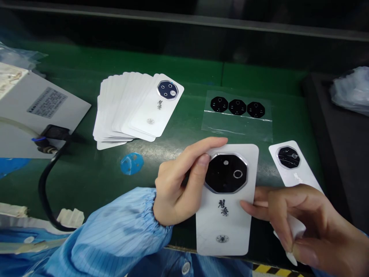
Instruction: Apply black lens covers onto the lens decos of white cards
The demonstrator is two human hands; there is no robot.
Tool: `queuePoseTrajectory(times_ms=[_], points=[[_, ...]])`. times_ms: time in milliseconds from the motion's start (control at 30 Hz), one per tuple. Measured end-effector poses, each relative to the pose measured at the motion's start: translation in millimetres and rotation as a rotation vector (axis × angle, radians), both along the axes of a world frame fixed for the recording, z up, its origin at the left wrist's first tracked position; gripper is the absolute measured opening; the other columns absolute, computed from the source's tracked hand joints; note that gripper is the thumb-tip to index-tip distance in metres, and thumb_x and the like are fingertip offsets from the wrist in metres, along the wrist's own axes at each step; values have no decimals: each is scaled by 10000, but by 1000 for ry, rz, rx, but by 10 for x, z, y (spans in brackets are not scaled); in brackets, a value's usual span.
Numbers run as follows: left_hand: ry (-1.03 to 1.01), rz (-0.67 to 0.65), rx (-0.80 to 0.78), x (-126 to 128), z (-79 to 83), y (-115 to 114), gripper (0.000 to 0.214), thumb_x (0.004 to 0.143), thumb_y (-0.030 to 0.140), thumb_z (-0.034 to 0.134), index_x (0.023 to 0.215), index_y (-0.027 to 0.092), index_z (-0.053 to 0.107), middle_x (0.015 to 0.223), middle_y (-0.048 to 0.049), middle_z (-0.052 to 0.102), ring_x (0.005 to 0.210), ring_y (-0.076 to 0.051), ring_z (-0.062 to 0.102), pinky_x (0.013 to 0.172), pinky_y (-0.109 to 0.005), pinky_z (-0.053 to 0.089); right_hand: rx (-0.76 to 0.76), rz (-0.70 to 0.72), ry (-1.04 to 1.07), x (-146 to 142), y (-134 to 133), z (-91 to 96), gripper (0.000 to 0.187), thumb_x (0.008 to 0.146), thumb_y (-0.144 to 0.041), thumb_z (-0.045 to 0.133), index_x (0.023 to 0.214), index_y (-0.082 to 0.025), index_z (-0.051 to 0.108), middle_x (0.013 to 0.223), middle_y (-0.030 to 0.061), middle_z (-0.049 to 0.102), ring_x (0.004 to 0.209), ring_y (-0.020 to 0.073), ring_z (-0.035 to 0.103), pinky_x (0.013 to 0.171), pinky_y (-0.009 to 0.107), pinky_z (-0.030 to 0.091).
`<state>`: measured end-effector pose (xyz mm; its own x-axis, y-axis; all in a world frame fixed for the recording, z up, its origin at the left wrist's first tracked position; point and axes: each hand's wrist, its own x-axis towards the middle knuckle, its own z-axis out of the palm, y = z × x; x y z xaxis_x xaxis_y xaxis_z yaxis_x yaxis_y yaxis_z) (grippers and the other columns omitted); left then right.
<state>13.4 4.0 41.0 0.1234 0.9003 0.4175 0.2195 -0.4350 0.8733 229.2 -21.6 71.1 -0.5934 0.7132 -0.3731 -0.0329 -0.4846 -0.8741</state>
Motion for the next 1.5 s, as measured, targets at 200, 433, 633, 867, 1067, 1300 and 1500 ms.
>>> queuePoseTrajectory(times_ms=[200,433,633,867,1067,1300,1500], points=[[-13,5,30,11,-6,7,350,947,100,429,1193,240,635,918,14,715,517,-72,532,423,-241,400,22,4,-16,28,-24,-16,104,796,-343,728,715,-287,694,701,-33,689,861,111,693,1071,223,383],[-44,14,-44,16,-25,-3,331,956,83,417,1173,207,634,904,8,698,498,-52,469,415,-232,369,43,29,-22,60,-57,-37,103,818,-375,713,743,-311,687,666,-52,677,754,111,700,1063,280,420],[-69,22,-112,25,-34,-7,296,971,116,416,1142,199,643,830,17,676,483,-45,422,408,-248,331,37,36,-50,78,-74,-49,125,812,-420,718,749,-315,693,678,-32,708,898,157,707,1063,312,428],[-74,20,-161,23,-40,8,277,978,157,424,1126,203,653,727,21,643,482,-56,409,408,-260,308,10,39,-40,103,-100,-61,195,809,-482,702,751,-296,695,839,-5,742,1070,167,651,1052,280,412],[-71,36,-140,33,-36,-11,284,971,136,428,1135,207,649,806,16,674,483,-50,427,408,-255,324,-7,45,-34,106,-106,-67,168,799,-442,725,740,-288,694,791,-27,730,955,133,690,1065,258,387],[-13,47,2,4,-35,-9,300,958,103,434,1157,189,641,869,6,691,537,-53,496,417,-235,355,-3,17,-100,107,-74,-50,130,757,-389,762,708,-291,692,715,-20,706,846,156,703,1073,296,401],[54,111,-3,-5,-26,-49,276,960,149,459,1153,204,648,921,-9,693,626,-71,553,444,-219,379,18,15,-93,77,-31,-62,118,746,-348,775,706,-278,689,875,-3,738,934,182,692,1072,316,408]])
